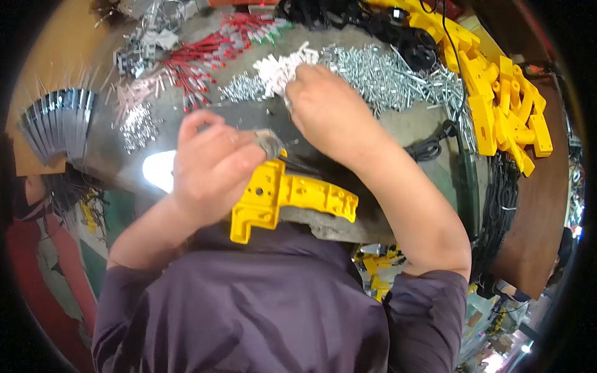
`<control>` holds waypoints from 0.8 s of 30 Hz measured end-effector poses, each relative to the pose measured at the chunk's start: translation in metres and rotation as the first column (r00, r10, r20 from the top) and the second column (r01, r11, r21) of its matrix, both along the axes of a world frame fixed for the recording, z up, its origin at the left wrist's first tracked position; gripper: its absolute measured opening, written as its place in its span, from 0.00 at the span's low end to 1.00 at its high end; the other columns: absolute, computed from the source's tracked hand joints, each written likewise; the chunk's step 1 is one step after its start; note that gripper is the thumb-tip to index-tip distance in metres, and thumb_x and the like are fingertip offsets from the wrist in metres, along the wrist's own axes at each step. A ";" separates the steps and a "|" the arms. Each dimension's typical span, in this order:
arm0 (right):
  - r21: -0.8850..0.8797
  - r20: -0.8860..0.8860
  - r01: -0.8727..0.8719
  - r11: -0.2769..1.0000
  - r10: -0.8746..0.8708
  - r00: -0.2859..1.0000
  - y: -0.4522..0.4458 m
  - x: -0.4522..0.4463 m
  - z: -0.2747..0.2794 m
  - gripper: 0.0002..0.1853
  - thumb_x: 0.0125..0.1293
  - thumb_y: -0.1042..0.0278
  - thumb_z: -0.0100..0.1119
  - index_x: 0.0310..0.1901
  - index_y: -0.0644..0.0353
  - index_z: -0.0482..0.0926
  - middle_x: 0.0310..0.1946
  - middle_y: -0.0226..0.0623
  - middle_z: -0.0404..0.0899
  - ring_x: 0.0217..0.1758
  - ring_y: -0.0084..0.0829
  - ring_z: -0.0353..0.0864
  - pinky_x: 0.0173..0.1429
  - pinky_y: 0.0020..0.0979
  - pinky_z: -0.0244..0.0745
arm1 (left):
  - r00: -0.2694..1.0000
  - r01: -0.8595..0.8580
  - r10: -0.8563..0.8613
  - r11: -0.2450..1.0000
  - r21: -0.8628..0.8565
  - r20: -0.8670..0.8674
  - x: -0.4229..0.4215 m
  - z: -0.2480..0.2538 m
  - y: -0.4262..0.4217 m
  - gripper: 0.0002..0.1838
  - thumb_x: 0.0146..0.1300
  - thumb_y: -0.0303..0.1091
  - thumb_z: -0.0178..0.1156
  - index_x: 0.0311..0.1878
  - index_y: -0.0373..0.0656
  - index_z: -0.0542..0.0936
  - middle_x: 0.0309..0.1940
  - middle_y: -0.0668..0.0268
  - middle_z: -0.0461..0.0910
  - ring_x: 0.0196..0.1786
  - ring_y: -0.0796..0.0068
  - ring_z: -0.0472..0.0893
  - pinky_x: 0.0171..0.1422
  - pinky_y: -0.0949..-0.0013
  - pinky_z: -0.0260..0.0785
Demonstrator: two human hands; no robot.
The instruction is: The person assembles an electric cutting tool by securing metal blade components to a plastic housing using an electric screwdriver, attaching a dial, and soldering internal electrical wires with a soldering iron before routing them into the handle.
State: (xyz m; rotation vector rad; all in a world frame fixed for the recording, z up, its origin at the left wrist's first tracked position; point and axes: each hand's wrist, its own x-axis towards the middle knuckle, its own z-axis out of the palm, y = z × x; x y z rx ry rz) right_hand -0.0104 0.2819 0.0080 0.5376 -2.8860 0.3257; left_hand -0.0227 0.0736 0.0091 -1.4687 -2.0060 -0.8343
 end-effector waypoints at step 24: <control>-0.953 0.275 0.267 0.143 0.042 0.960 0.007 0.055 0.016 0.11 0.61 0.79 0.62 0.46 0.61 0.80 0.39 0.34 0.79 0.42 0.25 0.78 0.49 0.24 0.73 | 0.903 0.009 -0.059 0.993 0.117 0.427 -0.007 -0.004 0.005 0.23 0.47 0.17 0.67 0.48 0.36 0.71 0.40 0.57 0.74 0.46 0.62 0.74 0.40 0.68 0.82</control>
